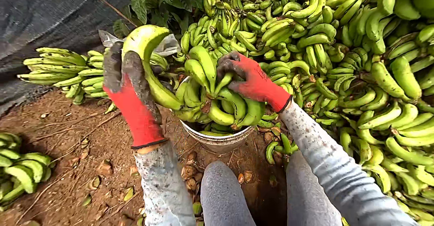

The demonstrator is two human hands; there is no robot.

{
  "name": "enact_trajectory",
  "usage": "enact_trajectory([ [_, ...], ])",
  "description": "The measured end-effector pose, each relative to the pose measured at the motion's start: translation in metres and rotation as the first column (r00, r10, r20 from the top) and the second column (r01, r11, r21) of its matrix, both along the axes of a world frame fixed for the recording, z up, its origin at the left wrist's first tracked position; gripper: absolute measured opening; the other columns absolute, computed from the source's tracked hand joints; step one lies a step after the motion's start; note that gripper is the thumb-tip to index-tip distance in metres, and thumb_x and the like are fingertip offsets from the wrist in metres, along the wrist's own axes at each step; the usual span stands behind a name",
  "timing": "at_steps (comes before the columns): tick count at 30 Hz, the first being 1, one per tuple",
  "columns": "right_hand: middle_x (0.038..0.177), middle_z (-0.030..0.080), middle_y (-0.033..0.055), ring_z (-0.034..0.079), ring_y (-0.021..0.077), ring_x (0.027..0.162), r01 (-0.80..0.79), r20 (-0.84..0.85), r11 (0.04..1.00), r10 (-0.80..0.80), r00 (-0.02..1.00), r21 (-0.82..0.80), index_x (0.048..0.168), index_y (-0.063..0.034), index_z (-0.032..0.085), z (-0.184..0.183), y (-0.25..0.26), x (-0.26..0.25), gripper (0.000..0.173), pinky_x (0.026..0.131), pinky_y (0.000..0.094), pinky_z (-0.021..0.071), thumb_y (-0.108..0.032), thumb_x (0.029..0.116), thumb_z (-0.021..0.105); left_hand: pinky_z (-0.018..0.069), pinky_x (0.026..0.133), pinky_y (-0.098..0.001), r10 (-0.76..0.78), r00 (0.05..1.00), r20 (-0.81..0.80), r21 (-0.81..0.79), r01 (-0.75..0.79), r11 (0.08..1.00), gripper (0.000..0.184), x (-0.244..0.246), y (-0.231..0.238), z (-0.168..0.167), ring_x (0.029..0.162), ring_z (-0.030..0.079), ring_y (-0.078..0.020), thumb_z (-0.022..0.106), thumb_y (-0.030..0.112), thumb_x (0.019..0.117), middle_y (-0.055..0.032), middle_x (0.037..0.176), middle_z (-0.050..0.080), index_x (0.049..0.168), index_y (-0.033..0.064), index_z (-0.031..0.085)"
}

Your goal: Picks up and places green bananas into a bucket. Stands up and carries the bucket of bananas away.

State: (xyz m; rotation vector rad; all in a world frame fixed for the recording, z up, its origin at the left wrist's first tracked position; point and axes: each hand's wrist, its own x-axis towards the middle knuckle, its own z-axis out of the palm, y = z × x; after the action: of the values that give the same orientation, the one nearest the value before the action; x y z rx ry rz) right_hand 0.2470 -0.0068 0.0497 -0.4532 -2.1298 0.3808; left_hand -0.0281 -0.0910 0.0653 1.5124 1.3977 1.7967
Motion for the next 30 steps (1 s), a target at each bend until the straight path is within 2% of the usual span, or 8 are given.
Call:
enact_trajectory([
  [5, 0.130, 0.066, 0.0114, 0.057, 0.0203, 0.129, -0.060, 0.125, 0.990, 0.076, 0.989, -0.126, 0.109, -0.0098, 0.077, 0.024, 0.007, 0.014, 0.037, 0.110, 0.0372, 0.0455, 0.006, 0.0813, 0.058, 0.0603, 0.068, -0.0289, -0.051, 0.980, -0.191, -0.004, 0.052, 0.999, 0.064, 0.012, -0.048, 0.015, 0.080, 0.068, -0.0112, 0.060, 0.042, 0.1001, -0.0006, 0.117, 0.065, 0.155, 0.0176, 0.036],
  [10, 0.134, 0.064, 0.0157, 0.056, 0.0232, 0.132, 0.075, -0.016, 0.994, -0.076, 0.997, -0.083, 0.110, -0.0139, 0.079, 0.009, -0.028, 0.033, 0.034, 0.111, 0.0378, 0.0463, 0.001, 0.0834, 0.063, 0.0565, 0.097, -0.0264, -0.320, 0.922, -0.218, 0.149, 0.355, 0.923, 0.062, 0.058, -0.086, -0.037, 0.117, 0.063, -0.0049, 0.079, 0.033, 0.0870, 0.0136, 0.137, 0.060, 0.143, 0.0258, 0.054],
  [16, 0.119, 0.069, 0.0167, 0.066, 0.0224, 0.117, -0.184, -0.486, 0.915, -0.015, 0.874, -0.359, 0.103, 0.0028, 0.068, -0.007, -0.022, 0.038, 0.017, 0.099, 0.0363, 0.0565, -0.001, 0.0864, 0.067, 0.0472, 0.108, -0.0440, -0.190, 0.756, -0.627, -0.068, 0.190, 0.979, 0.051, 0.048, -0.059, -0.092, 0.126, 0.059, -0.0211, 0.075, 0.025, 0.0880, -0.0087, 0.132, 0.064, 0.136, 0.0132, 0.063],
  [18, 0.126, 0.063, 0.0142, 0.062, 0.0200, 0.120, -0.051, -0.462, 0.907, -0.164, 0.871, -0.418, 0.123, -0.0002, 0.058, 0.002, -0.015, 0.030, 0.044, 0.099, 0.0349, 0.0554, -0.018, 0.0873, 0.076, 0.0436, 0.107, -0.0526, -0.005, 0.637, -0.771, 0.047, 0.065, 0.997, 0.048, 0.054, -0.067, -0.085, 0.126, 0.059, -0.0297, 0.072, 0.031, 0.0901, -0.0113, 0.130, 0.067, 0.134, 0.0125, 0.066],
  [21, 0.157, 0.042, 0.0179, 0.042, 0.0301, 0.144, 0.217, -0.086, 0.887, -0.273, 0.958, -0.408, 0.154, -0.0105, 0.044, 0.009, -0.009, 0.000, 0.093, 0.116, 0.0498, 0.0403, -0.049, 0.0788, 0.084, 0.0464, 0.100, -0.0516, 0.321, 0.553, -0.769, 0.322, -0.100, 0.942, 0.038, 0.063, -0.073, -0.102, 0.114, 0.067, -0.0329, 0.073, 0.033, 0.0914, -0.0144, 0.118, 0.073, 0.121, 0.0095, 0.073],
  [25, 0.146, 0.053, 0.0180, 0.048, 0.0238, 0.139, -0.118, -0.122, 0.942, 0.083, 0.989, -0.315, 0.136, -0.0011, 0.058, 0.014, 0.012, -0.015, 0.078, 0.116, 0.0382, 0.0406, -0.027, 0.0709, 0.090, 0.0510, 0.094, -0.0573, 0.256, 0.609, -0.751, 0.174, -0.192, 0.966, 0.037, 0.060, -0.075, -0.107, 0.108, 0.070, -0.0394, 0.071, 0.026, 0.0868, -0.0189, 0.115, 0.074, 0.115, 0.0026, 0.075],
  [27, 0.146, 0.053, 0.0213, 0.048, 0.0241, 0.140, -0.407, -0.210, 0.855, 0.354, 0.911, -0.323, 0.134, 0.0066, 0.056, 0.014, 0.035, -0.018, 0.071, 0.117, 0.0361, 0.0404, -0.016, 0.0726, 0.084, 0.0483, 0.097, -0.0603, 0.176, 0.640, -0.748, 0.070, -0.188, 0.980, 0.040, 0.063, -0.073, -0.095, 0.112, 0.068, -0.0410, 0.073, 0.027, 0.0836, -0.0188, 0.117, 0.073, 0.116, 0.0021, 0.074],
  [30, 0.151, 0.047, 0.0158, 0.051, 0.0186, 0.135, -0.420, -0.171, 0.700, 0.399, 0.901, -0.578, 0.147, -0.0013, 0.043, 0.007, 0.044, -0.010, 0.076, 0.110, 0.0331, 0.0473, -0.013, 0.0803, 0.077, 0.0517, 0.089, -0.0609, 0.014, 0.637, -0.771, -0.097, -0.139, 0.986, 0.042, 0.062, -0.084, -0.064, 0.103, 0.070, -0.0373, 0.077, 0.031, 0.0830, -0.0162, 0.112, 0.073, 0.116, 0.0061, 0.074],
])
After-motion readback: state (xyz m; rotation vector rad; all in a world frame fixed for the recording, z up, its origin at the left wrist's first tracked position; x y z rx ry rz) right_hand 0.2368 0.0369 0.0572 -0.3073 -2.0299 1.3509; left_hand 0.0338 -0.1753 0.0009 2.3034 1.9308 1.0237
